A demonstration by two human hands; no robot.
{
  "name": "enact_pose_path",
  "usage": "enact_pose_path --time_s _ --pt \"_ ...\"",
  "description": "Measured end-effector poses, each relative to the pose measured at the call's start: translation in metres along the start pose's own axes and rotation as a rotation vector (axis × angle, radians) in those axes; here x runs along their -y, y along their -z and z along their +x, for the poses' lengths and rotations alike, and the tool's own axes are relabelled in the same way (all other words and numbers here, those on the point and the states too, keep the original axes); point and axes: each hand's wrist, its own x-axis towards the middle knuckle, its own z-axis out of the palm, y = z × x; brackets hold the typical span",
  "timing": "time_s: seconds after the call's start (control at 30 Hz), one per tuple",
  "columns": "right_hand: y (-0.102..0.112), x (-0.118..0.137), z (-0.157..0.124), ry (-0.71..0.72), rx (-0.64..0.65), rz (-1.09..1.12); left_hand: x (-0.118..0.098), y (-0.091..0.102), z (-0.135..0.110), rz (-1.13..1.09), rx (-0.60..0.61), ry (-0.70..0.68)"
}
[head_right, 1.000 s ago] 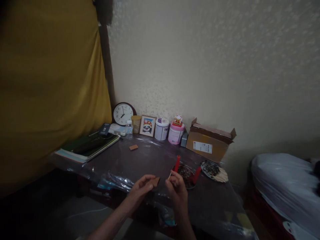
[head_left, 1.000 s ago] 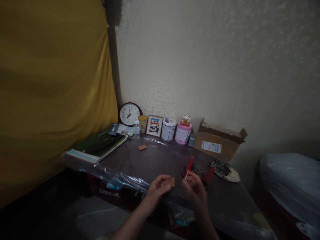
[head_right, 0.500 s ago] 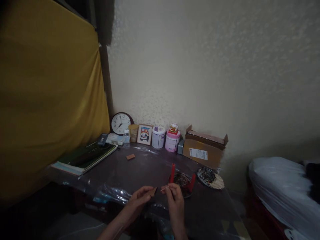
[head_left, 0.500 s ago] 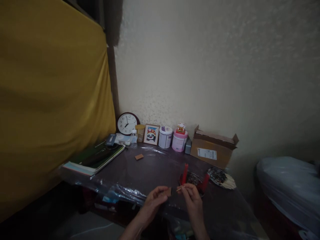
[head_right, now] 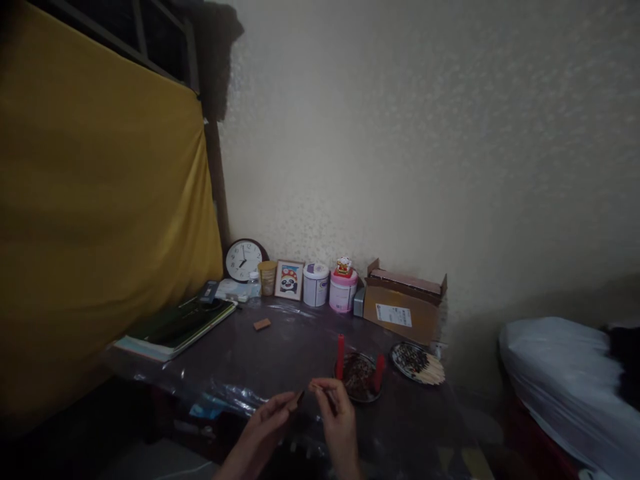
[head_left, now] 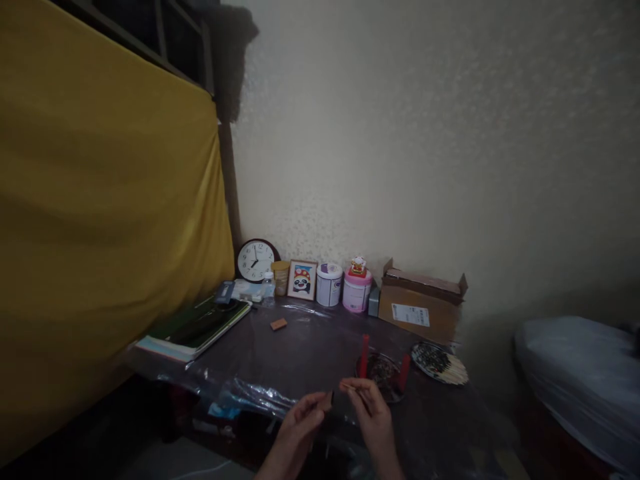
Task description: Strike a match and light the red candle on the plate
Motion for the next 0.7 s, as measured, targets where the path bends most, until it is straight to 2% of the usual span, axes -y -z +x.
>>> enact_pose_path --time_s 0.23,0.53,0.7 --pt "0.0 0.005 -0.001 0.025 -0.008 -0.049 -0.001 -0.007 -0.02 -0.048 -0.074 -0.006" --pt "-0.001 0.043 -0.015 0.087 -0.133 -0.084 -0.012 -0.019 -0.029 0.02 -0.133 -0.069" --pt "-0.007 0.057 -0.031 0.193 -0.141 -0.257 -0.019 -0.03 -0.035 0.005 -0.106 -0.069"
